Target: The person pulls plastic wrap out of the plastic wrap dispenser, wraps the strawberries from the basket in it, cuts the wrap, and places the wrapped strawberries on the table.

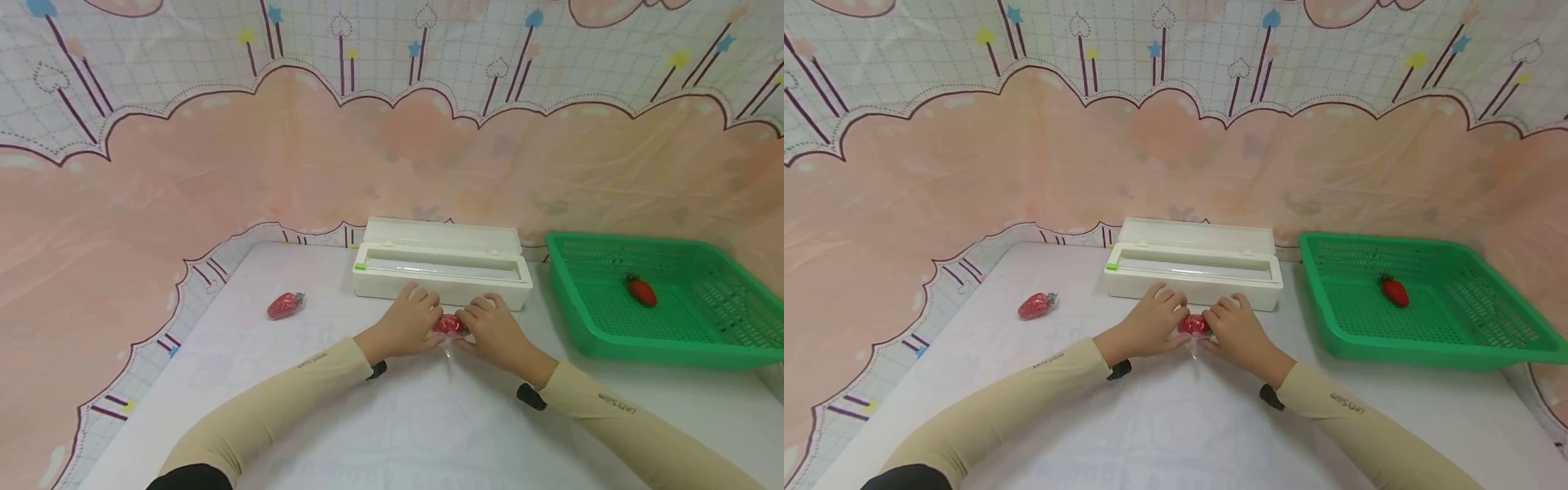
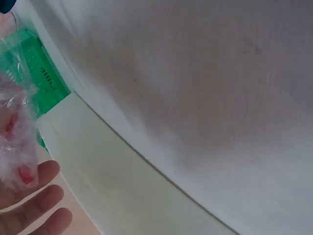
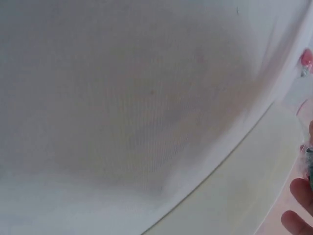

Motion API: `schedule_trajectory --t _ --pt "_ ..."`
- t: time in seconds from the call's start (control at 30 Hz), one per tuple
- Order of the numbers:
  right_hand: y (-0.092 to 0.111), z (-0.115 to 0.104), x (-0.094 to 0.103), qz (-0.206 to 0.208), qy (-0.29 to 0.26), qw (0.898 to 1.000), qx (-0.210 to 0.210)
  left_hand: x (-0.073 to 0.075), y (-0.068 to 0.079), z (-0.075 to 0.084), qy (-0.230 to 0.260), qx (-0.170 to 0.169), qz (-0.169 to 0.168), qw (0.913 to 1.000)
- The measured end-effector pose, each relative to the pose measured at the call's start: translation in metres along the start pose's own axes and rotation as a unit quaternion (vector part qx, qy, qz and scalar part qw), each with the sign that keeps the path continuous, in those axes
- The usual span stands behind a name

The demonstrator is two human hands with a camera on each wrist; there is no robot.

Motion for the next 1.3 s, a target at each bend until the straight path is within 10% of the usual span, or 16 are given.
schedule_trajectory --t 0.3,0.6,0.97,1.2,1.3 --pt "-0.001 -0.002 0.005 -0.018 -0.005 1.0 -0.005 -0.002 0.003 0.006 -0.072 -0.006 0.035 0.9968" --pt "-0.003 -0.007 0.011 0.036 0.033 0.999 0.009 0.0 0.0 0.008 0.013 0.007 -0.019 0.9997" --pt "-0.004 -0.004 0.006 -0.021 -0.065 0.997 -0.047 0.013 -0.002 0.015 -0.006 0.018 0.069 0.9974" --pt "-0.005 0.005 -0.005 -0.135 -0.244 0.954 -0.107 0.014 0.004 0.014 -0.075 0.008 0.131 0.9885" --pt "-0.006 0.006 -0.008 -0.143 -0.279 0.944 -0.104 0.012 0.003 0.012 -0.035 0.01 0.091 0.9952"
Point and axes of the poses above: each hand's wrist, its own y-axis away from the middle knuckle, its own x-axis out of the back of the hand, z = x × y, the point moved 7 cm from there along -y, towards the middle knuckle, and after that the axes turned 1 degree about -y, right-handed, at the moved point
